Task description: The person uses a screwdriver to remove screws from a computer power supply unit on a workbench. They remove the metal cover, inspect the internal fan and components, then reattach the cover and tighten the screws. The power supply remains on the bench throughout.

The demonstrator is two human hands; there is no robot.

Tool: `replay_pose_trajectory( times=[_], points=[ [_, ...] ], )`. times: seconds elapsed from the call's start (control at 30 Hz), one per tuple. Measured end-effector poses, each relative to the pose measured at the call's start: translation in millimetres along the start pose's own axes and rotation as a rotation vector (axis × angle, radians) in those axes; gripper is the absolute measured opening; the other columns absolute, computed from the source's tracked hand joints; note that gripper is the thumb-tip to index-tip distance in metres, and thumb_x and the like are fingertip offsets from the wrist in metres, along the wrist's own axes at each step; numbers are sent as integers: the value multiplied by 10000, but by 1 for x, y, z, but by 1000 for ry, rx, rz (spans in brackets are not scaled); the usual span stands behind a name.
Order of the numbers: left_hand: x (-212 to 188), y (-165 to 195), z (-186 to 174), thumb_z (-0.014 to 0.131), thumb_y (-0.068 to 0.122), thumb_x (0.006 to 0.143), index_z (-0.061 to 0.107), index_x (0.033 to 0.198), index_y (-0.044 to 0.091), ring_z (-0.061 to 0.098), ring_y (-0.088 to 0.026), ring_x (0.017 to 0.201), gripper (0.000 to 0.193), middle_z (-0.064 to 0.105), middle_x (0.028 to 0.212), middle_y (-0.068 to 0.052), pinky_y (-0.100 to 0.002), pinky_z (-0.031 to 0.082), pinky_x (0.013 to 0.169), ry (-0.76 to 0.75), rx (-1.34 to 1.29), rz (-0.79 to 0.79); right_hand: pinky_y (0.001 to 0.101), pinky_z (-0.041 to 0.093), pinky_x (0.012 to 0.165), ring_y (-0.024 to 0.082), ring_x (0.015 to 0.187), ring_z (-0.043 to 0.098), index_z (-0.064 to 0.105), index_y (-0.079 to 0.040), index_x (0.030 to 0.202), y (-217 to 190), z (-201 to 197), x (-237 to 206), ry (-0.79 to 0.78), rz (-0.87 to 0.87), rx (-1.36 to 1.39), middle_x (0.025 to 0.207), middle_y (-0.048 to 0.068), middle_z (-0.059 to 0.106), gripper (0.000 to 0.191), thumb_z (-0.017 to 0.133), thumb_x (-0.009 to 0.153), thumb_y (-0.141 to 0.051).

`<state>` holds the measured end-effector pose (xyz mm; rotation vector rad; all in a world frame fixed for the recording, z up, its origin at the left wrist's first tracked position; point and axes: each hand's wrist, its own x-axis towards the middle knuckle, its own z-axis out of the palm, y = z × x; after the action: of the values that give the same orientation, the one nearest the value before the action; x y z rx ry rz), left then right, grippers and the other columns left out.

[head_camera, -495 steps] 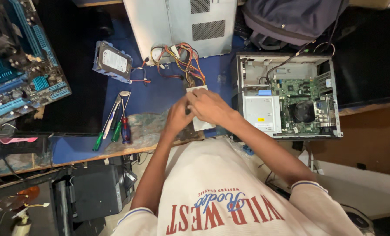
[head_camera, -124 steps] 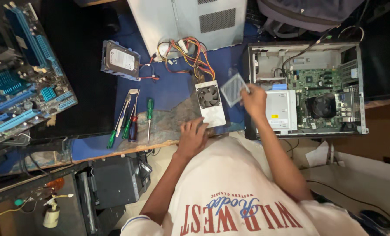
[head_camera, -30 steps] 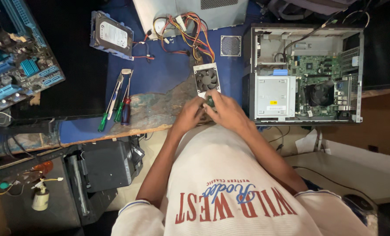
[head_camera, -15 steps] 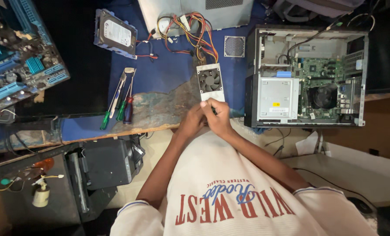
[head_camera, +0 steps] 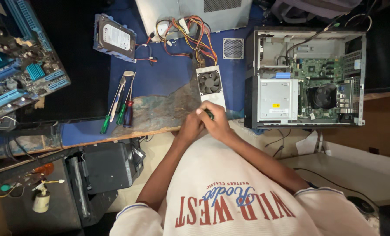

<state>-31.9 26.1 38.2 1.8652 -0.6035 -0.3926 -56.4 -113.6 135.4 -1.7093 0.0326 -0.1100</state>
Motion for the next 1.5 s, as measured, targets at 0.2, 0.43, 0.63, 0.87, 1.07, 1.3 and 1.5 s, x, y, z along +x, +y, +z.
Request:
replay_pose_trajectory(
  times=[0.2, 0.43, 0.63, 0.87, 1.07, 1.3, 1.5],
  points=[
    [1, 4, 2, 663, -20, 801, 652, 990, -24, 650, -435, 878, 190, 660, 945, -240, -465, 526, 741, 46, 39, 109, 282, 410, 568, 77, 622, 476, 542, 2, 795, -7, 7, -11, 162, -35, -27, 664, 41, 514, 286, 602, 1041, -130],
    [-5, 5, 4, 675, 1, 812, 671, 985, -5, 647, -438, 944, 173, 681, 989, -218, -476, 523, 805, 72, 34, 223, 310, 390, 528, 121, 532, 486, 550, 12, 718, -2, 16, -17, 241, -131, -58, 588, 76, 507, 335, 579, 1028, -111],
    [-5, 5, 4, 669, 13, 840, 668, 992, 0, 658, -415, 953, 152, 686, 995, -218, -460, 524, 826, 31, -25, 54, 308, 424, 508, 128, 518, 536, 583, 45, 717, 7, -5, -2, -108, -186, 0, 582, 108, 530, 269, 595, 955, -78],
    [-7, -3, 8, 711, 40, 779, 651, 1028, -19, 715, -374, 917, 264, 698, 978, -226, -412, 549, 774, 39, -73, -81, 310, 354, 522, 141, 544, 392, 481, 61, 690, 26, -17, 25, -573, -133, 77, 592, 106, 405, 256, 620, 875, -48],
    [-6, -31, 20, 676, 57, 868, 673, 1020, 1, 739, -386, 949, 162, 723, 971, -241, -429, 574, 758, -8, 78, -75, 275, 401, 537, 87, 560, 487, 511, 6, 681, 15, -13, 18, -382, 22, 98, 584, 36, 529, 263, 568, 925, -75],
    [-7, -37, 21, 658, 69, 851, 664, 1011, -15, 698, -442, 943, 181, 700, 998, -258, -474, 557, 761, 30, 121, -12, 267, 453, 588, 84, 634, 544, 567, -2, 826, -9, 12, -11, 72, 13, -26, 669, 44, 575, 173, 592, 973, -88],
    [-7, -28, 24, 669, 114, 874, 695, 995, 26, 702, -425, 945, 152, 713, 1009, -231, -473, 558, 785, 10, 204, 16, 285, 416, 540, 116, 540, 516, 580, 20, 727, 18, 10, -18, 138, -60, -89, 582, 91, 536, 222, 614, 934, -52]
  ],
)
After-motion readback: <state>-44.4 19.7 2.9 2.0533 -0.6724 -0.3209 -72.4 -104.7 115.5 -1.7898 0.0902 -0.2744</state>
